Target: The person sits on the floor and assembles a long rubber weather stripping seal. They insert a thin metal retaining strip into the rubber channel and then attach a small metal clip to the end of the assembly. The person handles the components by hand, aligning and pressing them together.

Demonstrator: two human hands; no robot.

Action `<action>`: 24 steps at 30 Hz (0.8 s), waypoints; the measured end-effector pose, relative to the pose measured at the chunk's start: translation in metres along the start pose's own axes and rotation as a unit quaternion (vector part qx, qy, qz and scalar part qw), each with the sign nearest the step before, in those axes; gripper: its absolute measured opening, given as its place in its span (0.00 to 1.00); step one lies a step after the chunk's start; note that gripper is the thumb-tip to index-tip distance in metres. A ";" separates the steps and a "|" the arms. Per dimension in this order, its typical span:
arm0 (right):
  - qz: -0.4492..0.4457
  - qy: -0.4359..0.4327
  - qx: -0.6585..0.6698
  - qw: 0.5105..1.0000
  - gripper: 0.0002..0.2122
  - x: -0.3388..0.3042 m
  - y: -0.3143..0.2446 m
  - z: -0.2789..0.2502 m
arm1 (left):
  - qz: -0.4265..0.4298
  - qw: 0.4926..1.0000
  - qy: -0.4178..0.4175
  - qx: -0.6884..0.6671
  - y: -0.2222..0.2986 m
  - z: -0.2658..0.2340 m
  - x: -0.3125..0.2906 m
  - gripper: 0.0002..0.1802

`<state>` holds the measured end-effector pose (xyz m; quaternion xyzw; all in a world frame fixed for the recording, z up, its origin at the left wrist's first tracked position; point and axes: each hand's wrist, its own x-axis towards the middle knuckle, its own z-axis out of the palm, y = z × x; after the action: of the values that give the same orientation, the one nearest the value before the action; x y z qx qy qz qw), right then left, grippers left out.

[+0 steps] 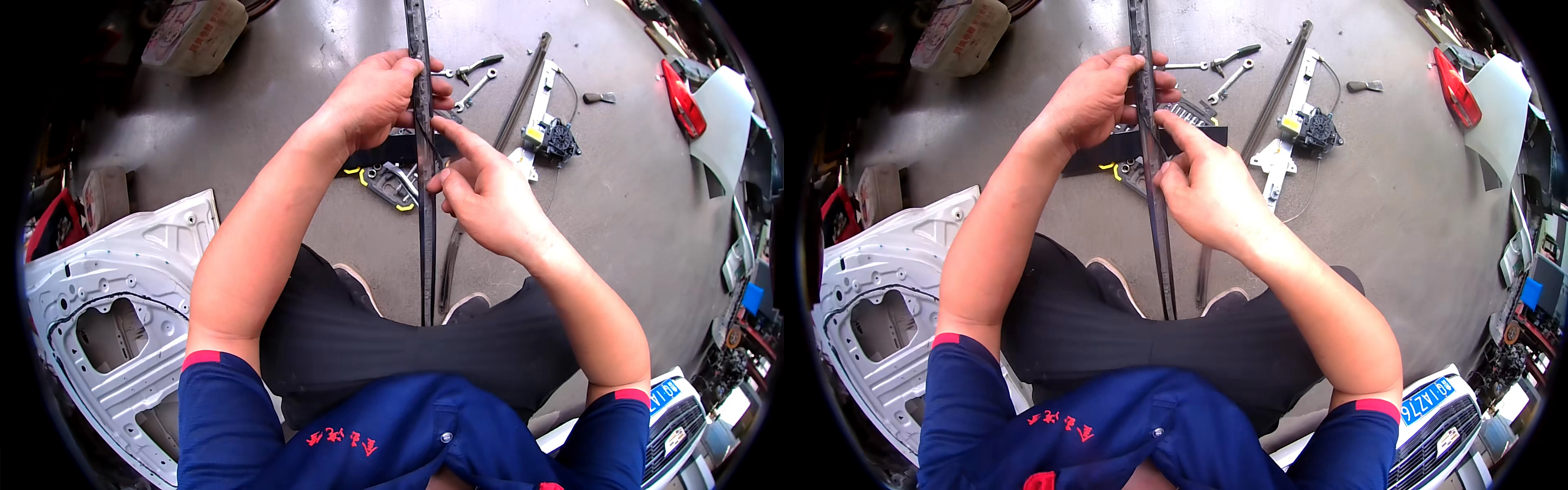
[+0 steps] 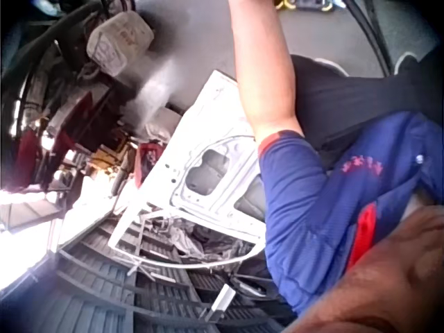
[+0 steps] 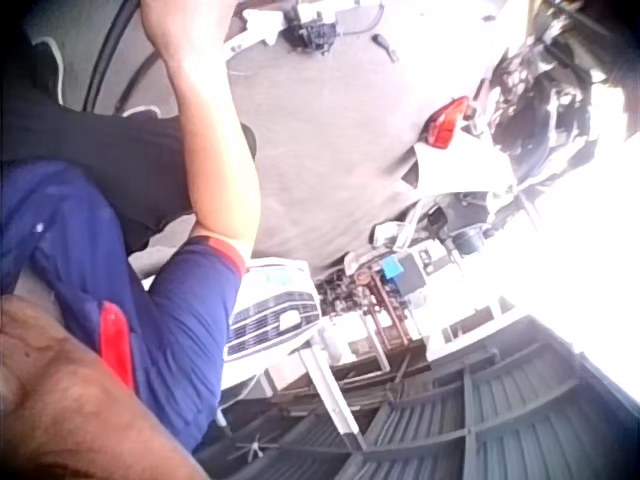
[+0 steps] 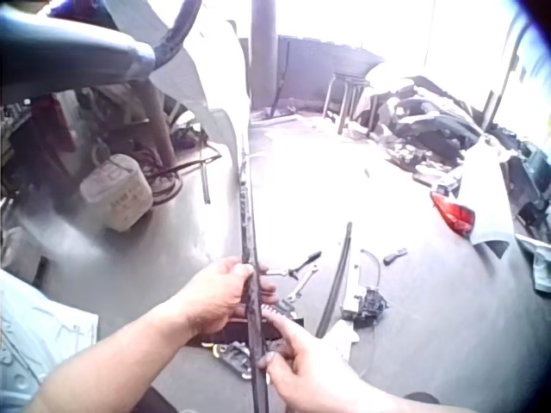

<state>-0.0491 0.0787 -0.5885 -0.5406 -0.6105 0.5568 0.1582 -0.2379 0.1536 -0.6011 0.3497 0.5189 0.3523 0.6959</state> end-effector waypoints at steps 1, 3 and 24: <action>-0.011 0.028 -0.004 1.000 0.27 -0.002 -0.008 -0.002 | 0.006 1.000 0.000 -0.001 0.008 0.000 0.000 0.20; -0.029 0.065 -0.009 0.997 0.22 -0.002 -0.021 -0.005 | 0.040 0.999 -0.001 0.012 0.023 -0.001 0.005 0.20; -0.325 0.247 -0.356 0.841 0.11 -0.005 -0.110 -0.050 | 0.157 0.986 -0.005 -0.047 0.173 0.005 0.037 0.20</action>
<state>-0.0602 0.1228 -0.4767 -0.4505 -0.8477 0.0657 0.2722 -0.2472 0.2723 -0.4702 0.3954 0.4371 0.4794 0.6503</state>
